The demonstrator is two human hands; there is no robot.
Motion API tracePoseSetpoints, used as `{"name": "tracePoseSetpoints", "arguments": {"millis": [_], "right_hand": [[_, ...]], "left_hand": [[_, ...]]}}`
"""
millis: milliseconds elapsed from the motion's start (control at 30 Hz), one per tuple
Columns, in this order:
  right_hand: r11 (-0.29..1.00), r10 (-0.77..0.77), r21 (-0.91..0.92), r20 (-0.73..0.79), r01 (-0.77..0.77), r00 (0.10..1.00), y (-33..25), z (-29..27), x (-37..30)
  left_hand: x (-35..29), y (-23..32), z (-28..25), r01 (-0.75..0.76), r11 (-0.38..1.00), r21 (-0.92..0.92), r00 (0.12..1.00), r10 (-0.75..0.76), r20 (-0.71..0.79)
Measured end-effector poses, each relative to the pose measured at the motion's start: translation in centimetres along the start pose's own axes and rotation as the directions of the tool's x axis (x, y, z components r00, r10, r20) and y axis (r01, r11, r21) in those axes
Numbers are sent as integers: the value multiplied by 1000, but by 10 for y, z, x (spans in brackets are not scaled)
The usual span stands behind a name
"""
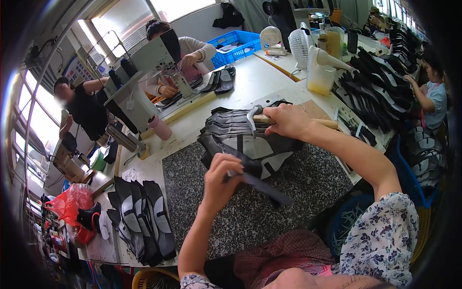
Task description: The person folds the edges of shoe upper components by hand, hammers the folded edges with a hammer, and stacks the pieces on the table.
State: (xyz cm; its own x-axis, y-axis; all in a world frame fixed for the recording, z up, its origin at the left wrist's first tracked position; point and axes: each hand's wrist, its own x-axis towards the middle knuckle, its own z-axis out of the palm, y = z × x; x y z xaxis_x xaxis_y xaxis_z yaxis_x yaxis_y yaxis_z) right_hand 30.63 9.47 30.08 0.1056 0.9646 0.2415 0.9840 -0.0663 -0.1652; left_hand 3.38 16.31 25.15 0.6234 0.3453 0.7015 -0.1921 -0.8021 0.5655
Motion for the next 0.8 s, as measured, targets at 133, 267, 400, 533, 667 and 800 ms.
{"name": "tracePoseSetpoints", "arguments": {"millis": [133,267,400,533,667,800], "right_hand": [[996,-7,82,-118,16,993,24,24,-11],[996,12,92,-89,-4,996,6,21,-9],[996,20,91,-148,-7,989,14,23,-20],[977,68,213,-325,2,943,4,14,-53],[818,76,567,-273,97,959,-28,-12,-112],[638,-1,764,128,-98,992,-37,-24,-186]], "left_hand": [[-32,14,-71,-115,883,-455,779,-204,-592],[-48,80,-140,75,988,-136,258,-151,-954],[-72,87,-154,529,812,245,639,-192,-745],[-66,100,-83,572,746,341,761,-638,119],[-98,81,-2,647,761,55,526,-497,690],[-95,77,65,645,764,5,543,-462,702]]}}
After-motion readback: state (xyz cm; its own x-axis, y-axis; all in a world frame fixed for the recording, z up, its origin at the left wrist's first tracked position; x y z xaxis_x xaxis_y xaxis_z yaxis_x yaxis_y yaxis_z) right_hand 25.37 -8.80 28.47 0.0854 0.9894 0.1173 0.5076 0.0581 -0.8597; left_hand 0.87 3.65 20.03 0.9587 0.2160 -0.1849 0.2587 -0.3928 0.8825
